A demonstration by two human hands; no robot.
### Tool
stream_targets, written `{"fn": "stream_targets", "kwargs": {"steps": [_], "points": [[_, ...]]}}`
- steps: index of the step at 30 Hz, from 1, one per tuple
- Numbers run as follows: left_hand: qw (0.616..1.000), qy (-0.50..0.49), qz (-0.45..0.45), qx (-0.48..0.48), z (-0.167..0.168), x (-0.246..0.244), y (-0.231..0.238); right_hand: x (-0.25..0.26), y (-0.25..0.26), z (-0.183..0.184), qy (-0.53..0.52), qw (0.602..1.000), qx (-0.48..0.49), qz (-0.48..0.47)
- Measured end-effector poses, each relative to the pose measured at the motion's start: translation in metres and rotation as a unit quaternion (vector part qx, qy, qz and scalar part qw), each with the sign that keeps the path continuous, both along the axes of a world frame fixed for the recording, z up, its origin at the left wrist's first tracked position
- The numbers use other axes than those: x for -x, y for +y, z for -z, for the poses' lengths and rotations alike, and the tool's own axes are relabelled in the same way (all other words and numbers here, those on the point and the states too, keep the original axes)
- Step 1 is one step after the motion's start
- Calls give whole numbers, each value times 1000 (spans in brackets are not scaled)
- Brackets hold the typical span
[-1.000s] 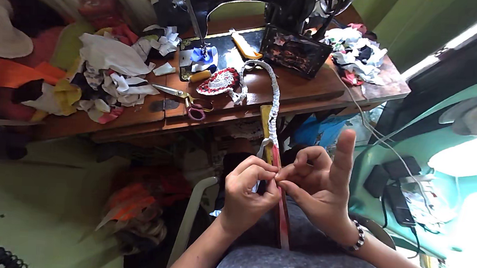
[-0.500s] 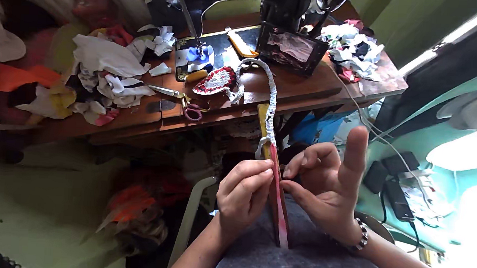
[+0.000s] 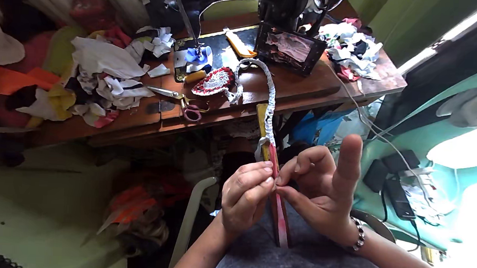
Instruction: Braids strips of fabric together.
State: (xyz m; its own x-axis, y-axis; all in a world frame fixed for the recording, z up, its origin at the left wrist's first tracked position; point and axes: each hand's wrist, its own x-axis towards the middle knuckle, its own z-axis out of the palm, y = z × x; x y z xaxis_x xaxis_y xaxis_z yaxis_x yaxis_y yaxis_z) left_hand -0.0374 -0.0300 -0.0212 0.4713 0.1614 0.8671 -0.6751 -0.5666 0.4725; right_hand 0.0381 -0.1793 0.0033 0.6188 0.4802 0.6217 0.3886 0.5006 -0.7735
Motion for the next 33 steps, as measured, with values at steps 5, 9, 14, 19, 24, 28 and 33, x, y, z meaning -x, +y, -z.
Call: {"fn": "stream_targets", "kwargs": {"steps": [5, 9, 14, 19, 24, 28, 33], "points": [[1000, -2, -2, -4, 0, 0, 0, 0, 0, 0, -11, 1000, 0, 9], [1000, 1, -2, -4, 0, 0, 0, 0, 0, 1, -11, 1000, -1, 9], [1000, 5, 2, 2, 1, 0, 0, 1, -1, 1, -16, 1000, 3, 15], [1000, 9, 1, 6, 0, 0, -1, 1, -2, 0, -28, 999, 7, 21], [1000, 17, 2, 0, -2, 1, 0, 0, -3, 0, -35, 999, 10, 24], [1000, 19, 1, -7, -2, 1, 1, -2, -5, 0, -50, 998, 21, 30], [999, 31, 6, -15, -3, 2, 2, -5, -8, -1, -96, 992, 51, 57]]}}
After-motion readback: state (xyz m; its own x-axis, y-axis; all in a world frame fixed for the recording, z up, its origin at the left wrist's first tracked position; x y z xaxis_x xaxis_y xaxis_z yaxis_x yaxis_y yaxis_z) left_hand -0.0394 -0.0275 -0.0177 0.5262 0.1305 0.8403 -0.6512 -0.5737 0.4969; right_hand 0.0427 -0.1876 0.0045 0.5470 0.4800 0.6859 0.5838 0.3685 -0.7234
